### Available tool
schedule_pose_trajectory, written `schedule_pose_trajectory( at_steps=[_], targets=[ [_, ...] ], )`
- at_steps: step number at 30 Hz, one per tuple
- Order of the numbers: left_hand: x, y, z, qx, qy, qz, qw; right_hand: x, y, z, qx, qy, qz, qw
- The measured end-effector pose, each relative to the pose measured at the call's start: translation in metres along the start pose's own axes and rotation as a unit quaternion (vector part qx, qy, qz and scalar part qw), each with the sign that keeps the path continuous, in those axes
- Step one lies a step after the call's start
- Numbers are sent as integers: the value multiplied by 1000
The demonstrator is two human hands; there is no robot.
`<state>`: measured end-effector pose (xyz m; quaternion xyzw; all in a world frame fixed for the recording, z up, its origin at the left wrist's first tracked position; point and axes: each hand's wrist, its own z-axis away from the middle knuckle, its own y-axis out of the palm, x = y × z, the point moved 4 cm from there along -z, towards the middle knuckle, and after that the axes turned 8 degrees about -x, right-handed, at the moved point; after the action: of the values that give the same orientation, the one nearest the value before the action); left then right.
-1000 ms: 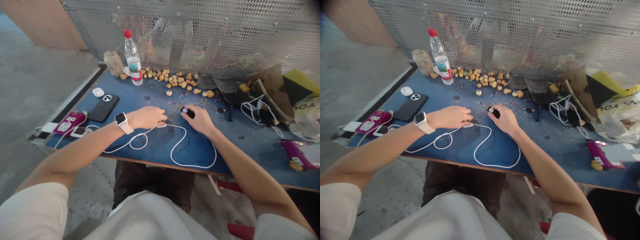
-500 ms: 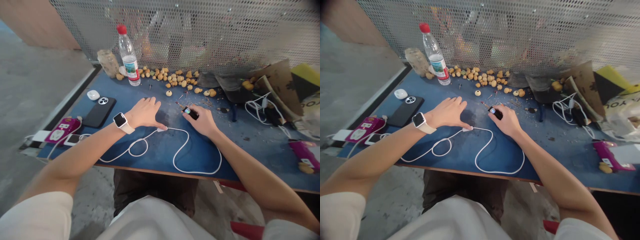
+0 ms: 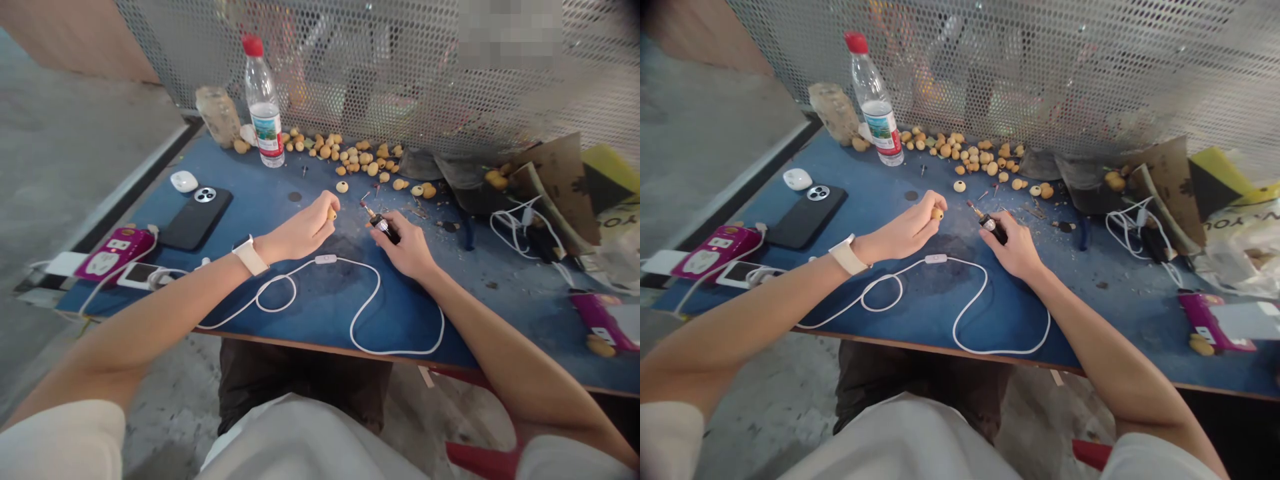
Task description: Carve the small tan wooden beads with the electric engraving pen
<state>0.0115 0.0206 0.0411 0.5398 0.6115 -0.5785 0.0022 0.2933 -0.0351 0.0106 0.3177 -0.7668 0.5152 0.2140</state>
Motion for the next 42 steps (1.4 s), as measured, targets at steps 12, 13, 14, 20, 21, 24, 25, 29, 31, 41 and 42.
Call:
schedule_pose_trajectory(
  at_steps=[12, 13, 14, 20, 21, 24, 25, 29, 31, 41, 42],
  targets=[
    [32, 23, 6, -84, -46, 107, 990, -3, 6, 7, 11, -122, 51, 991],
    [30, 23, 7, -82, -41, 111, 990, -3, 7, 8, 14, -127, 54, 990],
    [27, 22, 7, -78, -37, 114, 990, -2, 8, 8, 18, -131, 58, 990],
    [19, 17, 8, -75, -34, 120, 989, 1, 8, 9, 35, -135, 77, 987],
    [19, 17, 8, -76, -37, 122, 989, 1, 7, 9, 34, -134, 77, 987],
    [21, 17, 8, -76, -49, 130, 987, 1, 7, 9, 29, -135, 75, 988],
    [21, 17, 8, -76, -52, 132, 987, 1, 8, 9, 28, -137, 73, 987],
    [21, 17, 8, -74, -57, 137, 986, 1, 9, 9, 31, -132, 74, 988],
    [20, 17, 8, -73, -57, 134, 987, 0, 9, 9, 32, -123, 73, 989],
    [23, 19, 7, -63, -54, 134, 988, 3, 9, 9, 40, -124, 63, 989],
    [23, 20, 8, -60, -49, 137, 987, 4, 9, 9, 42, -127, 62, 989]
  ],
)
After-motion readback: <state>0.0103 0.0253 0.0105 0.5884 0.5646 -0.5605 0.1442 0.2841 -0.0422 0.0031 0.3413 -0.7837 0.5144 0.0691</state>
